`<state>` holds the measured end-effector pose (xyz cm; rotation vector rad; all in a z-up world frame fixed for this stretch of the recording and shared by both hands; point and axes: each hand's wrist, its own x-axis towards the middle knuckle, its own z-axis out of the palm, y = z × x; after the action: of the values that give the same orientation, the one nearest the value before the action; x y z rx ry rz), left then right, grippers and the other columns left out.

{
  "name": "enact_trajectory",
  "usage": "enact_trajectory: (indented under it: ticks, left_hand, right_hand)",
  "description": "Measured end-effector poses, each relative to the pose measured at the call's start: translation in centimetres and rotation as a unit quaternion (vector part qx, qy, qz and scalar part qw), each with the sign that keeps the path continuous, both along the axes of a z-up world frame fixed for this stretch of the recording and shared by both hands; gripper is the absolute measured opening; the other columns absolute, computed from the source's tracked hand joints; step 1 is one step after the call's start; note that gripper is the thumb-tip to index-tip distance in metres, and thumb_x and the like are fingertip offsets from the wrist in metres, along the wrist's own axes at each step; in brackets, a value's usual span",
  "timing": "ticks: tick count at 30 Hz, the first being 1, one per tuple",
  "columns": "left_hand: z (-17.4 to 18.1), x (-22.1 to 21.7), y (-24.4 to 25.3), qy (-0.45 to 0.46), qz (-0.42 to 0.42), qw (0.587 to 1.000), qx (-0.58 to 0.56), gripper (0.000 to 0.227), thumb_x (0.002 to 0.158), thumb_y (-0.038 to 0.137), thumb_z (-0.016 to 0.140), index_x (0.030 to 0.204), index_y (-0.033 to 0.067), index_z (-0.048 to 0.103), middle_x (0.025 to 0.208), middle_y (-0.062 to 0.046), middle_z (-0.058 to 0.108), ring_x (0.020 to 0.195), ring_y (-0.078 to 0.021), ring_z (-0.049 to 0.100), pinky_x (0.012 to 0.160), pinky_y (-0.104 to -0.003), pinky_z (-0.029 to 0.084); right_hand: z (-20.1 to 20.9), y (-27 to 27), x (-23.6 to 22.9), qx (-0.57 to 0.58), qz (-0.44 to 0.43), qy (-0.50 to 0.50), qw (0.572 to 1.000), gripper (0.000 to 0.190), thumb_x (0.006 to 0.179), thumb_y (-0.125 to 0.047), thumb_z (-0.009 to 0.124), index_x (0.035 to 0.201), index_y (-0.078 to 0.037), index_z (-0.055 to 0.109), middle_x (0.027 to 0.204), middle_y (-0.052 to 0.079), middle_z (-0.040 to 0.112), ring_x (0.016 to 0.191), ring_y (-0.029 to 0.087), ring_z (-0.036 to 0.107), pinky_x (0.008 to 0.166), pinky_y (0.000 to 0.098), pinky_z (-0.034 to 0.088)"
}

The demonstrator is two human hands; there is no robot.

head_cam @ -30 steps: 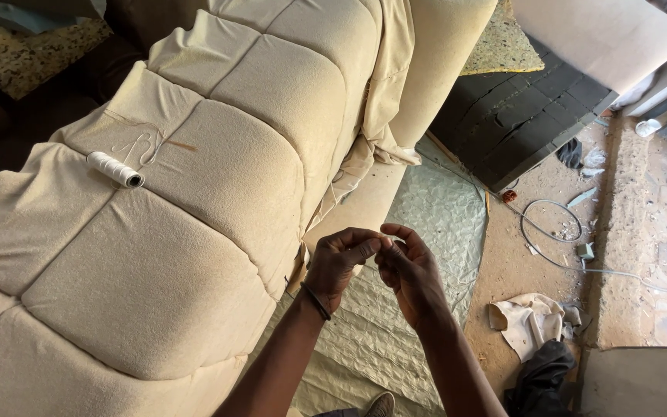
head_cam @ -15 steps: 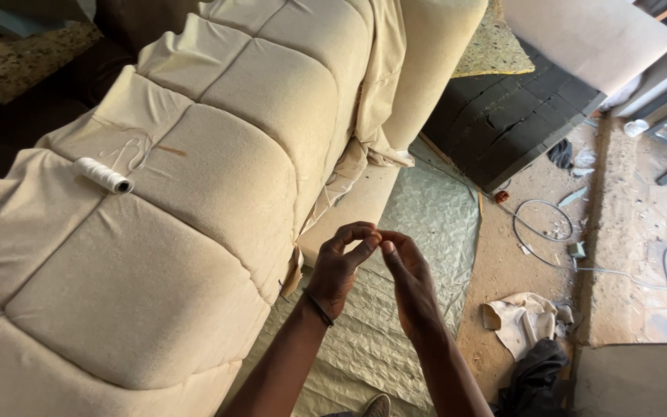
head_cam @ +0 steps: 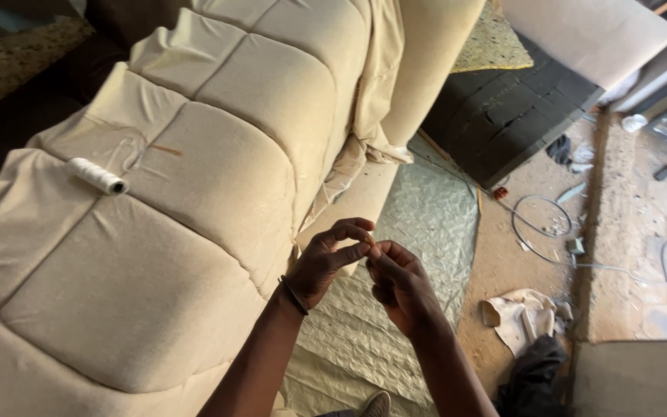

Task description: Tufting fabric onto a furniture frame using a long needle and thread, and trimming excess fabric with scissors.

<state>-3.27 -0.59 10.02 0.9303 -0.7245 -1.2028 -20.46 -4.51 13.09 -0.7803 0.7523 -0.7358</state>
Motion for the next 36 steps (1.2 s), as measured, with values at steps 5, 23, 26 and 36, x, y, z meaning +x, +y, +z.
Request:
enact_trajectory:
  ticks: [5, 23, 26, 36]
  left_hand:
    - [0.3, 2.8, 1.4, -0.034, -0.085, 0.996, -0.011, 0.006, 0.101, 0.020, 0.083, 0.105, 0.0236, 0.083, 0.142, 0.001, 0.074, 0.141, -0.0146, 0.065, 0.122, -0.039, 0.044]
    - [2.0, 4.5, 1.7, -0.015, -0.086, 0.996, -0.001, 0.008, 0.093, 0.010, 0.093, 0.099, 0.0084, 0.088, 0.119, -0.010, 0.084, 0.114, -0.0205, 0.080, 0.101, -0.037, 0.064]
    - [1.8, 4.5, 1.5, -0.014, -0.085, 0.996, 0.017, 0.008, 0.092, 0.010, 0.094, 0.098, 0.0082, 0.088, 0.119, -0.009, 0.085, 0.111, -0.0193, 0.081, 0.099, -0.038, 0.063]
    - [2.4, 4.9, 0.5, -0.089, -0.131, 0.987, -0.025, 0.007, 0.094, 0.008, 0.093, 0.098, 0.0087, 0.088, 0.114, -0.008, 0.083, 0.106, -0.0185, 0.080, 0.096, -0.036, 0.065]
  right_hand:
    - [-0.4, -1.0, 0.4, -0.051, 0.092, 0.040, 0.994, 0.017, 0.106, -0.020, 0.082, 0.102, -0.005, 0.075, 0.070, -0.004, 0.043, 0.053, 0.006, 0.022, 0.046, 0.0282, 0.015]
    - [-0.9, -1.3, 1.4, -0.023, 0.133, 0.016, 0.991, 0.016, 0.111, -0.021, 0.078, 0.105, -0.006, 0.074, 0.074, -0.002, 0.044, 0.053, 0.006, 0.023, 0.045, 0.0243, 0.018]
    - [-1.6, -1.0, 1.3, -0.051, 0.116, 0.019, 0.992, 0.019, 0.109, -0.021, 0.080, 0.112, -0.004, 0.077, 0.073, -0.004, 0.043, 0.053, 0.005, 0.022, 0.043, 0.0234, 0.017]
    - [-1.6, -1.4, 0.2, -0.079, 0.105, 0.086, 0.988, 0.021, 0.107, -0.025, 0.084, 0.105, -0.006, 0.076, 0.074, -0.002, 0.047, 0.056, 0.007, 0.026, 0.047, 0.0260, 0.019]
